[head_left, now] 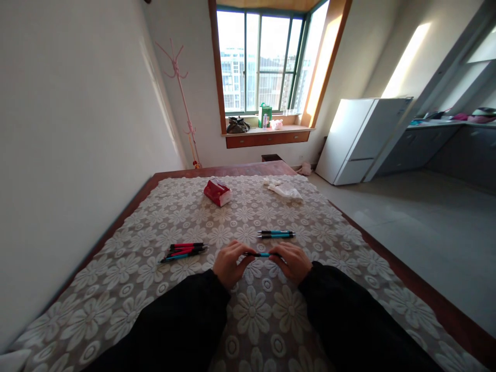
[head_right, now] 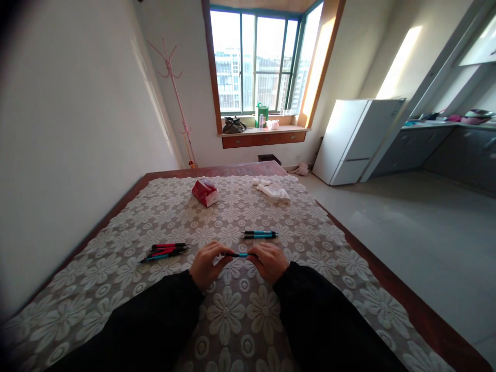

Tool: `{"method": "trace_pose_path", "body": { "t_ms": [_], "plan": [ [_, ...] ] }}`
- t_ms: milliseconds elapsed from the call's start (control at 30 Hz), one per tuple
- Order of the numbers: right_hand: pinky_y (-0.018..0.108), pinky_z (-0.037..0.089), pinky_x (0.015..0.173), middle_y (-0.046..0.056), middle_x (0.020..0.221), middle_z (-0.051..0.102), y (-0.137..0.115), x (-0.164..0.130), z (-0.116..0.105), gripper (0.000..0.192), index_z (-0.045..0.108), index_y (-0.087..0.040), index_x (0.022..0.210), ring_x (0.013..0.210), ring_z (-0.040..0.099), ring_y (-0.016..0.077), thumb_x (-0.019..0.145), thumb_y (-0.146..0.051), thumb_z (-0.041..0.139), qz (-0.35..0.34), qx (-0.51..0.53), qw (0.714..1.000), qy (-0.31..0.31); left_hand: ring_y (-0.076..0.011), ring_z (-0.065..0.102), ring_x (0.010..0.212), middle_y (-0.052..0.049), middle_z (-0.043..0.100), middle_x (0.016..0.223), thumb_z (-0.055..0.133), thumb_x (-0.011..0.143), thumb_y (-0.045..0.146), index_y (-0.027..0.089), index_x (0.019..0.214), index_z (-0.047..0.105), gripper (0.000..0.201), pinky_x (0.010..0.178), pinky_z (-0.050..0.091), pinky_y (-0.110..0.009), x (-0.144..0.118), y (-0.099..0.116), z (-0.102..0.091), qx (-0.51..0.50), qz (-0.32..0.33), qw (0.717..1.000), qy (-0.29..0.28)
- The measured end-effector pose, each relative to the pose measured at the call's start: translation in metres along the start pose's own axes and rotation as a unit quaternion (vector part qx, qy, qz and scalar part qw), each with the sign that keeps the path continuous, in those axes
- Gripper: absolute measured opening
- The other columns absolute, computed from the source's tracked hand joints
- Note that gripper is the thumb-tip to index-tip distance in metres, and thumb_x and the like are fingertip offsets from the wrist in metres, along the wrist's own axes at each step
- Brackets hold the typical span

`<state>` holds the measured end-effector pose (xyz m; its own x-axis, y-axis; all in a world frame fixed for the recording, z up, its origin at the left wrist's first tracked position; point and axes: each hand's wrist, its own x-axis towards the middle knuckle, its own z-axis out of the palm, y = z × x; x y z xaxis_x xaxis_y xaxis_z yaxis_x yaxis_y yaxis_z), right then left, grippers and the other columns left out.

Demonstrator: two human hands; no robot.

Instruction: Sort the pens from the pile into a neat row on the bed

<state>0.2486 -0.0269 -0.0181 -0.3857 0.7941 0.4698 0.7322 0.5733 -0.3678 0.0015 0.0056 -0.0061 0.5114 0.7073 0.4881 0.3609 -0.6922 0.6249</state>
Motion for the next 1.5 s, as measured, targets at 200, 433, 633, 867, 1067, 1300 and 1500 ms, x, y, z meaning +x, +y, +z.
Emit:
{"method": "trace_pose_path", "body": {
  "t_ms": [200,433,633,867,1067,1300,1500],
  "plan": [
    [0.03,0.049,0.072,0.006,0.093,0.074,-0.004,0.001,0.0,0.027,0.06,-0.02,0.113,0.079,0.069,0.0198,0.102,-0.041,0.048,0.024,0.002,1.0,-0.011,-0.018,0.064,0.086,-0.001,0.072,0.09,0.07,0.091,0.021,0.027,0.101,0.073,0.011,0.08,0.052,-0.032,-0.001,0.001,0.0,0.008,-0.028,0.999,0.026],
    [0.031,0.047,0.073,0.006,0.083,0.071,-0.004,0.002,0.0,0.031,0.065,-0.021,0.094,0.078,0.066,0.0193,0.105,-0.036,0.04,-0.005,-0.021,1.0,0.007,-0.0203,0.065,0.087,-0.002,0.073,0.089,0.066,0.093,0.026,0.027,0.098,0.073,0.008,0.08,0.052,-0.034,-0.002,0.003,0.0,0.003,-0.015,1.0,0.016],
    [0.031,0.045,0.069,0.004,0.082,0.07,-0.005,0.002,0.002,0.023,0.062,-0.022,0.094,0.075,0.064,0.0191,0.103,-0.033,0.044,-0.027,-0.031,0.999,0.015,-0.0176,0.064,0.077,0.001,0.073,0.085,0.067,0.088,0.022,0.028,0.092,0.073,0.009,0.07,0.049,-0.03,0.0,-0.003,0.003,-0.023,-0.07,0.997,0.034],
    [0.034,0.044,0.068,0.002,0.083,0.069,-0.005,0.004,0.005,0.01,0.059,-0.024,0.096,0.076,0.064,0.0214,0.098,-0.031,0.053,-0.026,-0.04,0.997,0.058,-0.0177,0.065,0.076,-0.001,0.073,0.086,0.063,0.089,0.029,0.028,0.092,0.072,0.011,0.069,0.049,-0.029,-0.001,-0.005,0.007,-0.018,-0.095,0.995,0.032],
    [0.034,0.041,0.066,0.001,0.077,0.067,-0.002,0.006,0.01,0.013,0.054,-0.026,0.092,0.071,0.062,0.0206,0.101,-0.029,0.045,-0.068,-0.05,0.99,0.109,-0.018,0.064,0.066,-0.003,0.07,0.073,0.037,0.1,0.058,0.025,0.086,0.072,0.05,0.067,0.047,-0.029,-0.003,-0.023,0.014,0.025,-0.109,0.994,0.016],
    [0.033,0.037,0.069,-0.001,0.073,0.064,0.005,0.006,0.015,0.03,0.052,-0.023,0.088,0.068,0.058,0.0186,0.107,-0.033,0.032,-0.124,-0.102,0.976,0.149,-0.0158,0.062,0.063,-0.005,0.072,0.08,0.046,0.089,0.076,0.021,0.095,0.071,0.06,0.062,0.047,-0.025,-0.005,-0.047,0.027,-0.01,-0.073,0.997,0.006],
    [0.032,0.034,0.07,-0.002,0.071,0.063,0.006,0.01,0.014,0.032,0.051,-0.021,0.087,0.066,0.057,0.0165,0.109,-0.034,0.031,-0.148,-0.121,0.966,0.175,-0.0195,0.064,0.068,-0.007,0.067,0.069,0.035,0.097,0.068,0.021,0.08,0.073,0.062,0.068,0.049,-0.029,-0.005,-0.052,0.029,0.042,-0.091,0.995,0.002]
  ]
}}
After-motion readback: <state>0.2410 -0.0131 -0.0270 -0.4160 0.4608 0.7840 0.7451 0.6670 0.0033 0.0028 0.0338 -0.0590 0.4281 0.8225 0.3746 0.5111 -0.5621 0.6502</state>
